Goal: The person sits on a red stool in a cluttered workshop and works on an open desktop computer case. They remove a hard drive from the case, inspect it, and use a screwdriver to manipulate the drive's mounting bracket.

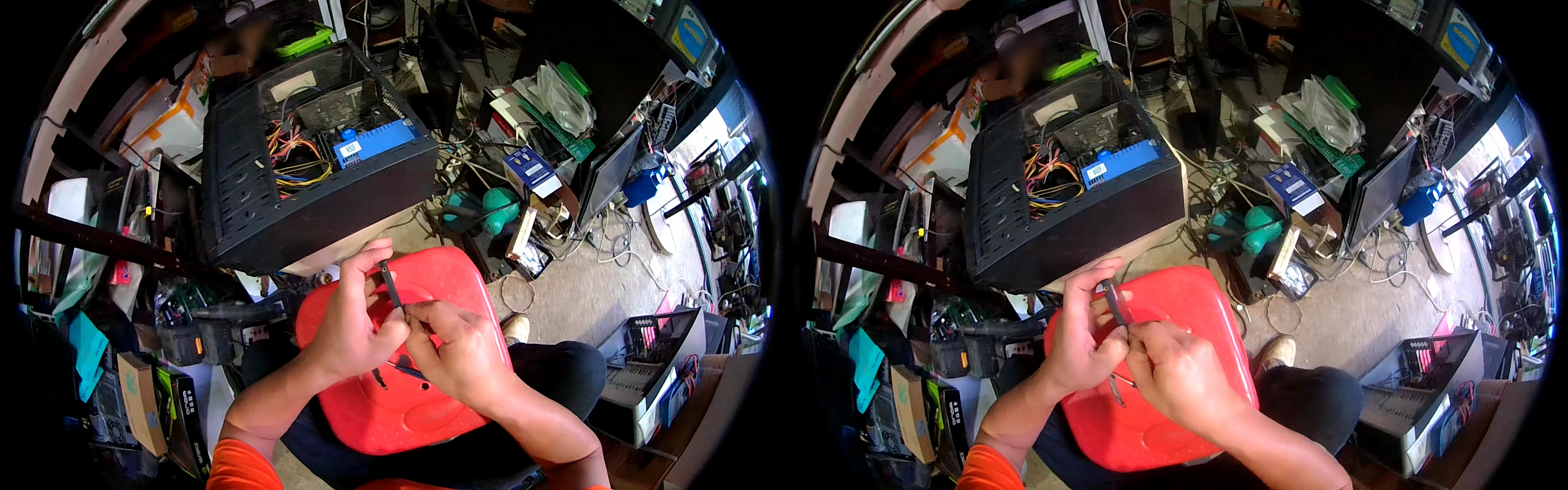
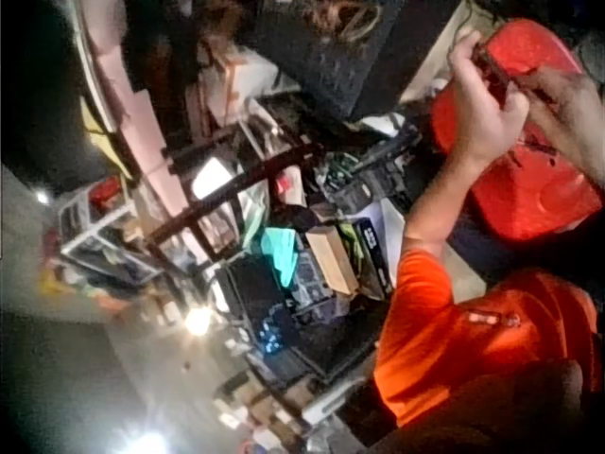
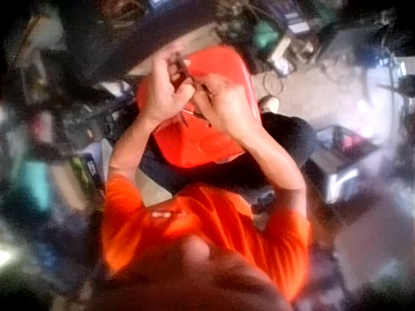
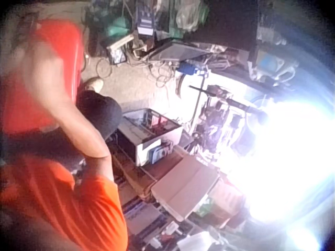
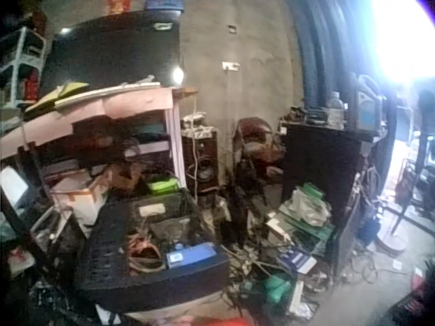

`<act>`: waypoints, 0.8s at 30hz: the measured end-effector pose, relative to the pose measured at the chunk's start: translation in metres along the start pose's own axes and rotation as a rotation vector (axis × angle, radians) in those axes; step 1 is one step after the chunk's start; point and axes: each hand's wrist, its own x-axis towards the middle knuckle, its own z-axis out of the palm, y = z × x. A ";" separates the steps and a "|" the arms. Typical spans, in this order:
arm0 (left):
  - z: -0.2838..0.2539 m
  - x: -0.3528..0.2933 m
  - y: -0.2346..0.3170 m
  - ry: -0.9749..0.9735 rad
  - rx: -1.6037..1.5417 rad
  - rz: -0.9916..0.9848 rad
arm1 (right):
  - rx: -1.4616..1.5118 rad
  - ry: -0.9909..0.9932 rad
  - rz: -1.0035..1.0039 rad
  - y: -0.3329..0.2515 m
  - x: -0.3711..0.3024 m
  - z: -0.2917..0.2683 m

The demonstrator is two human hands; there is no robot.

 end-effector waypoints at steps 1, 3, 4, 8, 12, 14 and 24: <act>-0.001 0.000 -0.002 0.004 0.005 0.004 | -0.011 0.005 -0.005 -0.001 0.001 0.001; -0.001 0.000 -0.006 0.016 0.019 0.013 | -0.033 0.017 -0.014 -0.002 0.003 0.002; 0.000 0.000 -0.007 0.024 0.028 0.018 | -0.040 0.023 -0.020 -0.002 0.004 0.002; -0.002 0.002 -0.006 0.033 0.030 -0.003 | -0.104 0.035 -0.045 -0.003 0.006 0.005; -0.004 0.003 0.001 0.052 -0.026 -0.066 | -0.135 0.032 -0.052 -0.003 0.008 0.006; -0.005 0.004 0.004 0.058 0.001 -0.072 | -0.151 0.022 -0.045 -0.005 0.009 0.006; -0.005 0.003 0.000 0.062 -0.043 -0.026 | -0.213 0.038 -0.086 -0.008 0.012 0.008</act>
